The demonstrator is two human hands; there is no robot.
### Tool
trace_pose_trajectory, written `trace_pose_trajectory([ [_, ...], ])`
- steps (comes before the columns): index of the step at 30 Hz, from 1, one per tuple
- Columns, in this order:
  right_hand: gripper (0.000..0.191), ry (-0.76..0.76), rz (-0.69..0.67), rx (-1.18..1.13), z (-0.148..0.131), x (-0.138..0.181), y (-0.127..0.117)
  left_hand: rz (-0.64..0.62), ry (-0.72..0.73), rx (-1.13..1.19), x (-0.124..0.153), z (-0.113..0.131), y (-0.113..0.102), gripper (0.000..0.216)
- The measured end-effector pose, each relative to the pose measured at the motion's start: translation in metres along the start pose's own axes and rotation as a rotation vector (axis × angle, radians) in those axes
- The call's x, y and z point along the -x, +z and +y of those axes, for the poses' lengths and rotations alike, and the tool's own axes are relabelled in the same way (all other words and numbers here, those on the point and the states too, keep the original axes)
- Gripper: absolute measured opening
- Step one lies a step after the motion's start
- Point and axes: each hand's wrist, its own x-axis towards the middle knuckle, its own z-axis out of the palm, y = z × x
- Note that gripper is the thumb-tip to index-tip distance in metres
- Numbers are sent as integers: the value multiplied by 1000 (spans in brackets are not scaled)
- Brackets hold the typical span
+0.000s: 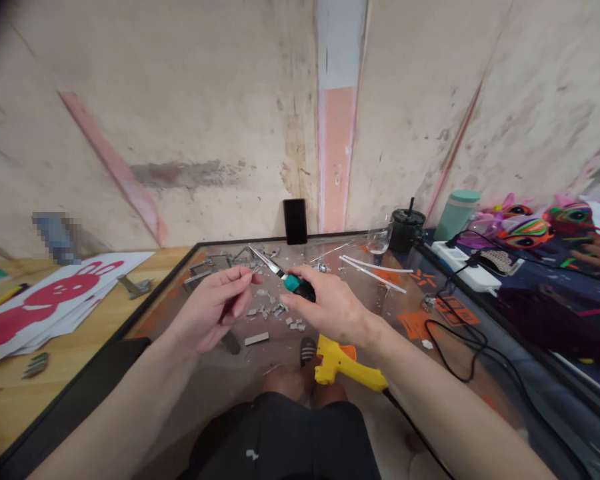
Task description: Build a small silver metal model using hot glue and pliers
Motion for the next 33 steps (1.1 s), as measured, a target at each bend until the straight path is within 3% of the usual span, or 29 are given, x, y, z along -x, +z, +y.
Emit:
trace_pose_trajectory([
  [3, 41, -81, 41, 202, 2, 1, -1, -165, -135, 254, 2, 6, -3, 15],
  [5, 42, -112, 60, 254, 2, 1, -2, -201, -183, 343, 4, 9, -3, 17],
  [9, 39, -72, 21, 24, -2, 2, -1, -107, -86, 289, 8, 10, 3, 8],
  [13, 34, 7, -109, -377, -6, 3, 0, 95, 105, -30, 9, 5, 9, 11],
  [15, 31, 21, -124, -435, -8, 3, 1, 140, 161, -149, 8, 3, 10, 13],
  [22, 38, -5, -44, -52, -15, 6, 1, -30, -35, 120, 8, 6, 7, 13],
  [28, 33, -17, -69, -295, -15, 8, -1, -128, -72, 265, 7, 8, 0, 8],
  [33, 33, -48, -83, -256, -16, 9, -4, -283, -191, 395, 8, 8, -1, 15],
])
